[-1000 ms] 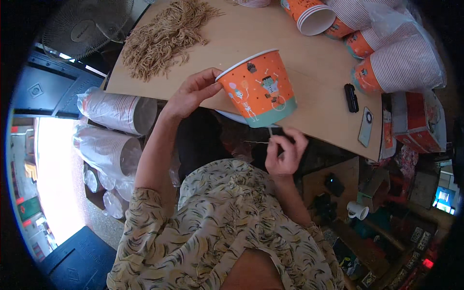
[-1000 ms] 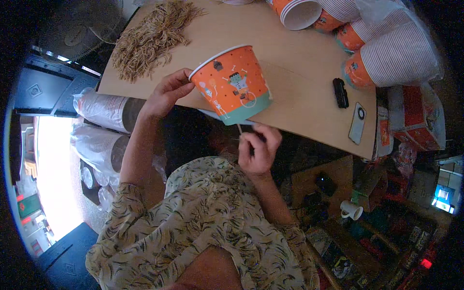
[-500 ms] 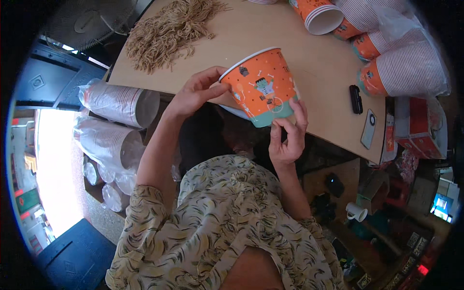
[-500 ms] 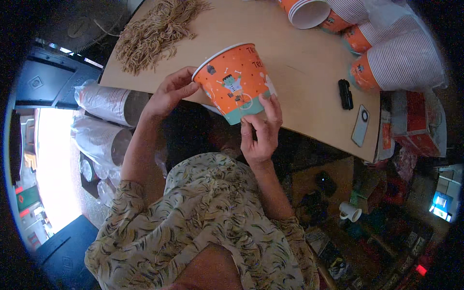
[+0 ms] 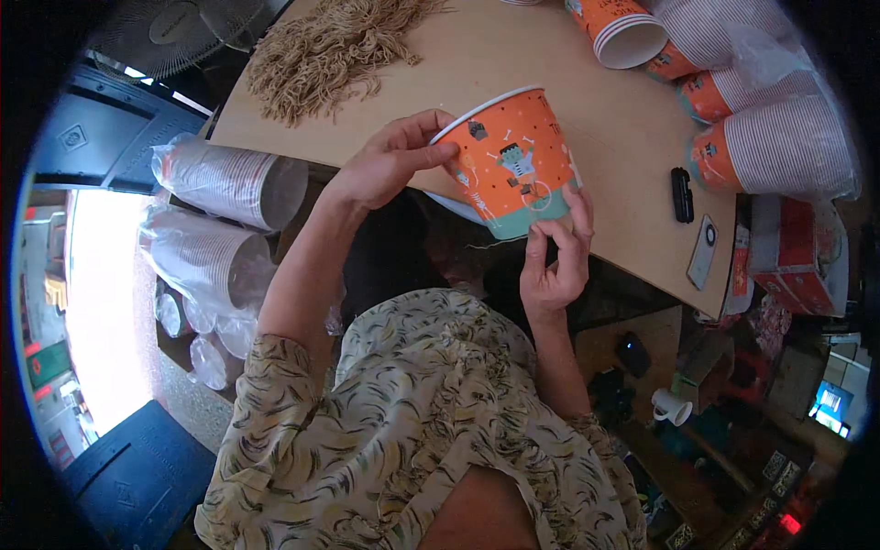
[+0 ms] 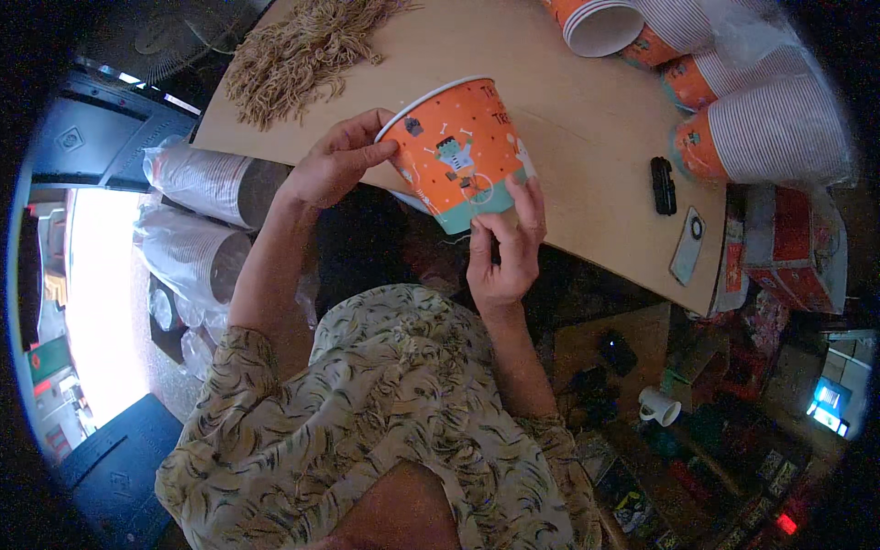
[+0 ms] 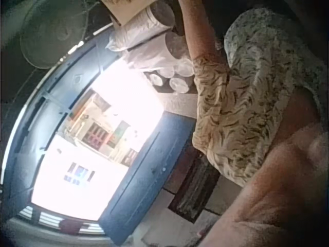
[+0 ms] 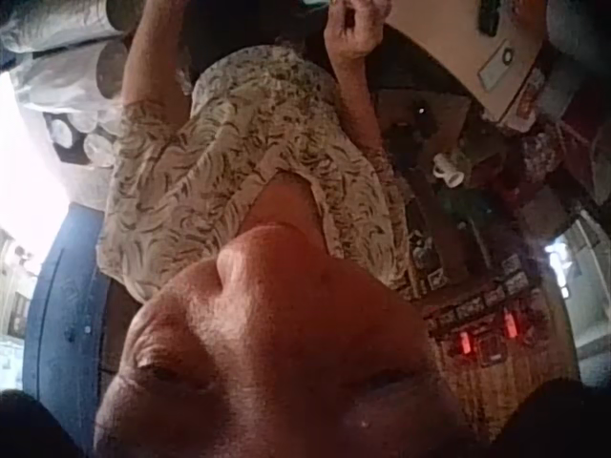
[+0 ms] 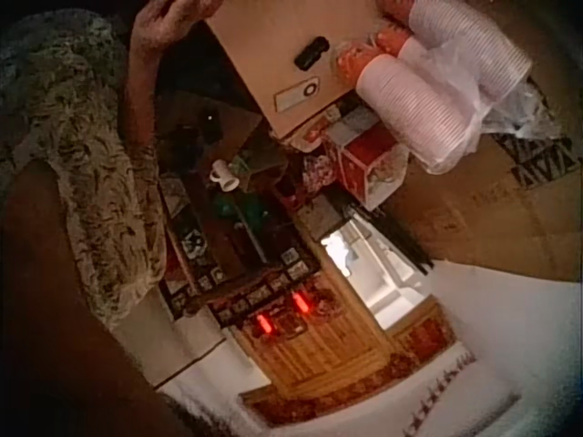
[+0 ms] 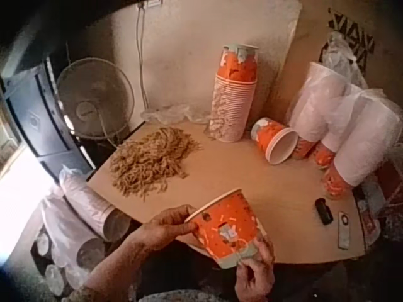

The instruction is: Attaching thin strings to the sides of small paper buckets.

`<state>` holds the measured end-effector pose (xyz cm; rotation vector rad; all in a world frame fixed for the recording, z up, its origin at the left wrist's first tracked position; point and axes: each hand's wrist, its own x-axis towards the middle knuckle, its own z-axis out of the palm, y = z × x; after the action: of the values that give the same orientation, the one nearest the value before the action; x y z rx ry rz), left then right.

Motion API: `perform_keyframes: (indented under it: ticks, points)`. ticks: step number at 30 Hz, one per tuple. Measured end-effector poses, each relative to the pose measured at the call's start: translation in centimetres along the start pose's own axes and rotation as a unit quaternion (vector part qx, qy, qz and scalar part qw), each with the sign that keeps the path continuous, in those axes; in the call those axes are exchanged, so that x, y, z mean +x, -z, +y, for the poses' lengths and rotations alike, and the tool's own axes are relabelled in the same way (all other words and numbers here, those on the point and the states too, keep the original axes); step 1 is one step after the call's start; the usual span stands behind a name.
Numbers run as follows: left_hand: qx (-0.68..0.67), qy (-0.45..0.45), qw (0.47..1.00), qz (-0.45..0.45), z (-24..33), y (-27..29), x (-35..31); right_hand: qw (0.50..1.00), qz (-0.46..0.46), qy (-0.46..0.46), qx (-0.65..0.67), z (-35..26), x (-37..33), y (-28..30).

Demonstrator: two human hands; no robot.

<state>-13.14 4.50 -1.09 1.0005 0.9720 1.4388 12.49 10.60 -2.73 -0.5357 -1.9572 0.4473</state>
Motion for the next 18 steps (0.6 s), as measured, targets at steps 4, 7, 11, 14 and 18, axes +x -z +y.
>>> perform_keyframes:
  ticks: [4,7,11,14,18]
  points:
    - [-0.028,-0.014,1.0,-0.001,-0.43,-0.11,0.14,1.0,-0.002,-0.001,0.004,-0.06,0.09,-0.11]
    - [-0.048,-0.014,0.999,0.004,-0.37,-0.39,0.19,1.0,0.004,-0.002,0.001,-0.16,0.2,-0.04]
    - [-0.042,0.001,0.999,0.005,-0.15,-0.65,0.17,1.0,-0.002,-0.019,0.006,-0.31,0.49,0.16]
    - [-0.043,0.003,0.999,0.002,-0.24,-0.47,0.28,1.0,-0.004,-0.022,-0.001,-0.3,0.44,0.27]
    - [-0.079,0.008,0.996,0.049,-0.5,-0.75,0.46,1.0,-0.01,-0.019,-0.003,-0.3,0.24,0.26]
